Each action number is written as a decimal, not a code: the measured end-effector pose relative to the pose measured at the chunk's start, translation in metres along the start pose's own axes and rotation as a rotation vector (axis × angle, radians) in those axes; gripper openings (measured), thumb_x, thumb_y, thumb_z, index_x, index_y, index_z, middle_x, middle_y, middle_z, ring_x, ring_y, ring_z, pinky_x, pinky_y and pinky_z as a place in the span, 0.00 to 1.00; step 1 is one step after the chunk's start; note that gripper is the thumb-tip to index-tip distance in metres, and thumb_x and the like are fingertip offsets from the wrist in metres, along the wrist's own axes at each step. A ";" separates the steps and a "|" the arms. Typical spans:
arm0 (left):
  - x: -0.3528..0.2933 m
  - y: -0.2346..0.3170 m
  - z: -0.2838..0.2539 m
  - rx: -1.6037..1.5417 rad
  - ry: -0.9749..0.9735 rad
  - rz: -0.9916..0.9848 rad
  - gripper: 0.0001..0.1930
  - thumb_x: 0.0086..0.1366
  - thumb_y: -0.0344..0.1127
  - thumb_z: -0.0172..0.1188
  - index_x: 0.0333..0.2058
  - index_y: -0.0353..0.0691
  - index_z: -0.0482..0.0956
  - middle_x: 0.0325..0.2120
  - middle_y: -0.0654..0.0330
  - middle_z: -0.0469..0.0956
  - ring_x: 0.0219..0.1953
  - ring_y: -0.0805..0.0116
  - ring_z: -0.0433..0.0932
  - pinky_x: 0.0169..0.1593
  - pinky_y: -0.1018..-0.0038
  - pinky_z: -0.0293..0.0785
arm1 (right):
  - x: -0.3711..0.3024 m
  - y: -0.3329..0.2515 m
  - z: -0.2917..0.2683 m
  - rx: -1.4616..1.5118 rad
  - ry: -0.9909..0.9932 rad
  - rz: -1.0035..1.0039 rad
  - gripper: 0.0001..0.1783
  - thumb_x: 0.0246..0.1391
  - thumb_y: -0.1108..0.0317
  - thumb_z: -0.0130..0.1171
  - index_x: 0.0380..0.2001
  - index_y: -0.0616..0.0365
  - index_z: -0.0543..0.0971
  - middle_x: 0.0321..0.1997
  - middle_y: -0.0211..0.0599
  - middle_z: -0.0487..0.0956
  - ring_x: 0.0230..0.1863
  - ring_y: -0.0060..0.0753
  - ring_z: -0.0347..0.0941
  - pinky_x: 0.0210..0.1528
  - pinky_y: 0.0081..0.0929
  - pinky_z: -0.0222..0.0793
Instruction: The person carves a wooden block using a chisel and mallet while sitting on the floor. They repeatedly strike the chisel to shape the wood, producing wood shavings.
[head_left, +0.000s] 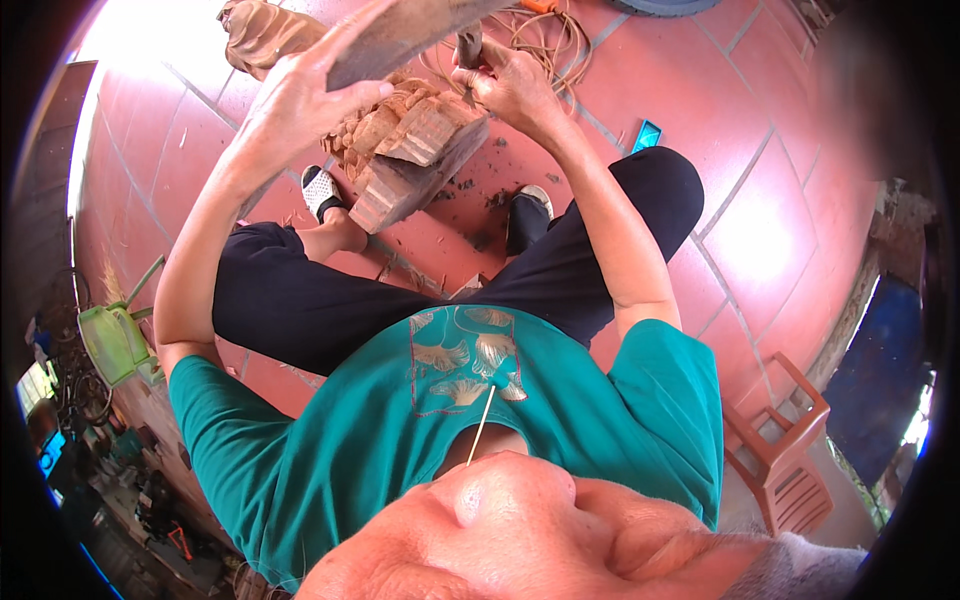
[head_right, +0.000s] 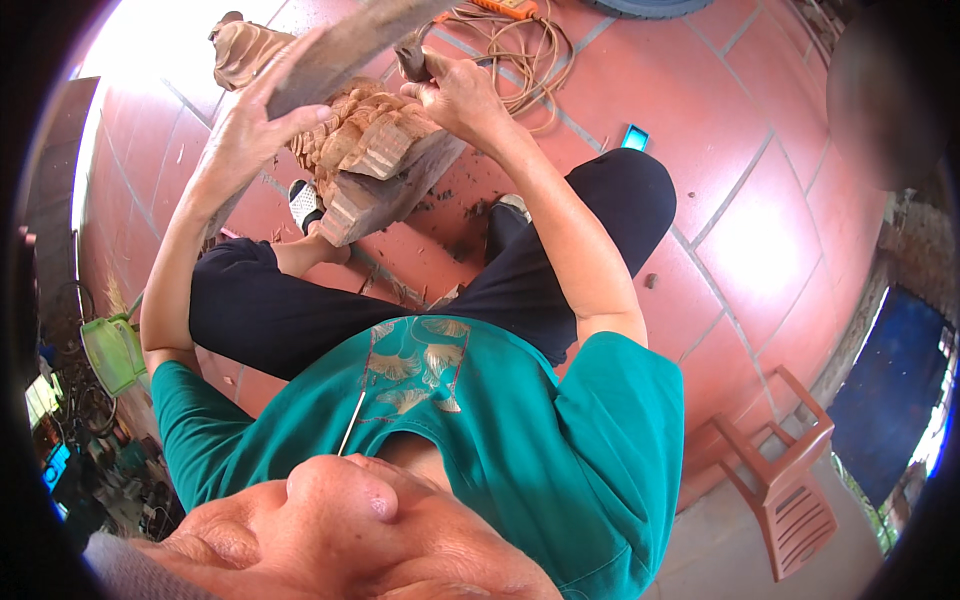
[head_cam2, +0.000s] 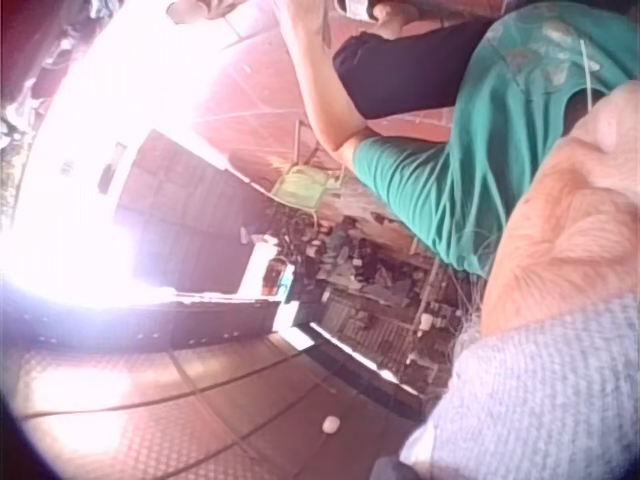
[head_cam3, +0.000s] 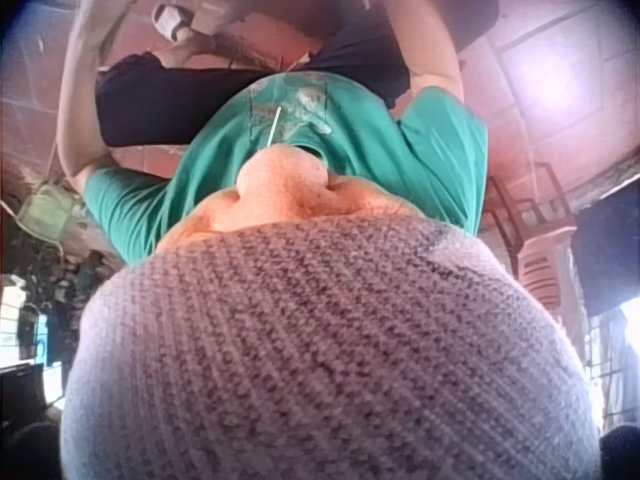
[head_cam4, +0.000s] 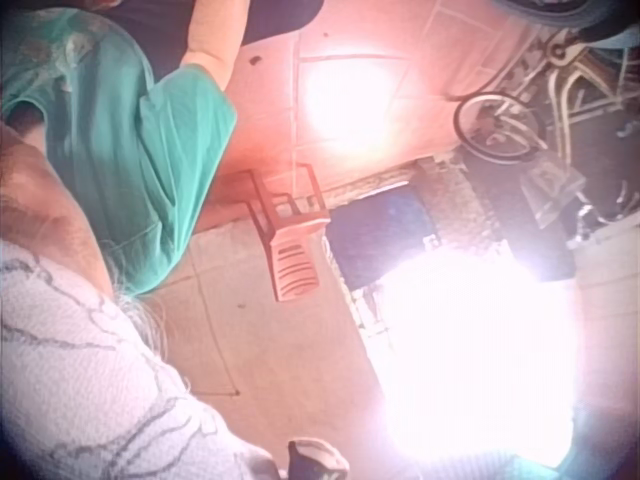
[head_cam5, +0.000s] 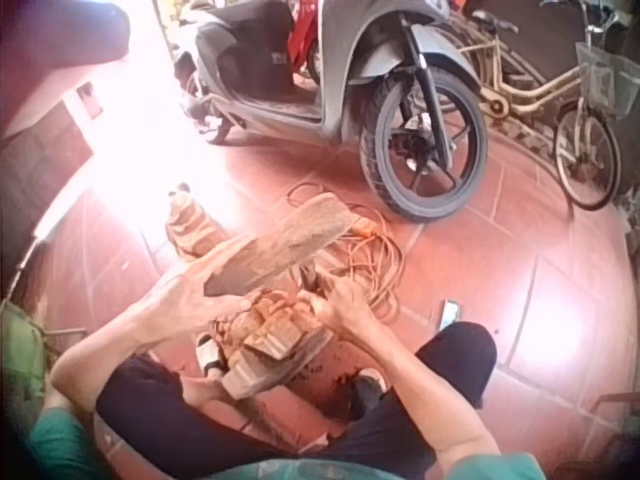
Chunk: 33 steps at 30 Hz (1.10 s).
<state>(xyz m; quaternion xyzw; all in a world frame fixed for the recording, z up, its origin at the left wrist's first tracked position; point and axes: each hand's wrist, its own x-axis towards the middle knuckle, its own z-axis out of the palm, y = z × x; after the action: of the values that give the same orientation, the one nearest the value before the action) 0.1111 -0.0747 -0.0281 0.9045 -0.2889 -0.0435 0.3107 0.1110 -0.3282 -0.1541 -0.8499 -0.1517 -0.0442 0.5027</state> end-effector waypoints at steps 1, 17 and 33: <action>0.001 0.003 -0.003 -0.022 0.031 0.025 0.42 0.64 0.48 0.69 0.73 0.51 0.62 0.72 0.54 0.63 0.74 0.57 0.61 0.75 0.58 0.56 | -0.001 0.001 -0.002 0.022 -0.021 0.044 0.11 0.59 0.64 0.66 0.43 0.54 0.80 0.33 0.36 0.84 0.35 0.33 0.81 0.41 0.34 0.74; -0.006 -0.008 -0.004 0.019 0.049 -0.004 0.41 0.64 0.50 0.69 0.73 0.53 0.63 0.70 0.54 0.66 0.73 0.56 0.61 0.75 0.57 0.57 | -0.002 -0.002 -0.016 -0.016 0.007 0.111 0.12 0.60 0.62 0.67 0.44 0.54 0.81 0.33 0.38 0.85 0.34 0.31 0.80 0.42 0.34 0.73; -0.009 0.027 0.001 -0.024 0.005 -0.039 0.39 0.63 0.42 0.70 0.72 0.49 0.65 0.70 0.55 0.67 0.72 0.60 0.64 0.74 0.59 0.59 | -0.007 -0.010 -0.004 0.128 -0.012 0.101 0.12 0.58 0.68 0.66 0.45 0.56 0.80 0.33 0.44 0.86 0.37 0.43 0.85 0.42 0.40 0.75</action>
<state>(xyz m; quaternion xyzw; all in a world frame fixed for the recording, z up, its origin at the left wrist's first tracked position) 0.0900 -0.0876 -0.0143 0.9064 -0.2696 -0.0507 0.3213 0.1011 -0.3282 -0.1453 -0.8227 -0.1143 -0.0039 0.5568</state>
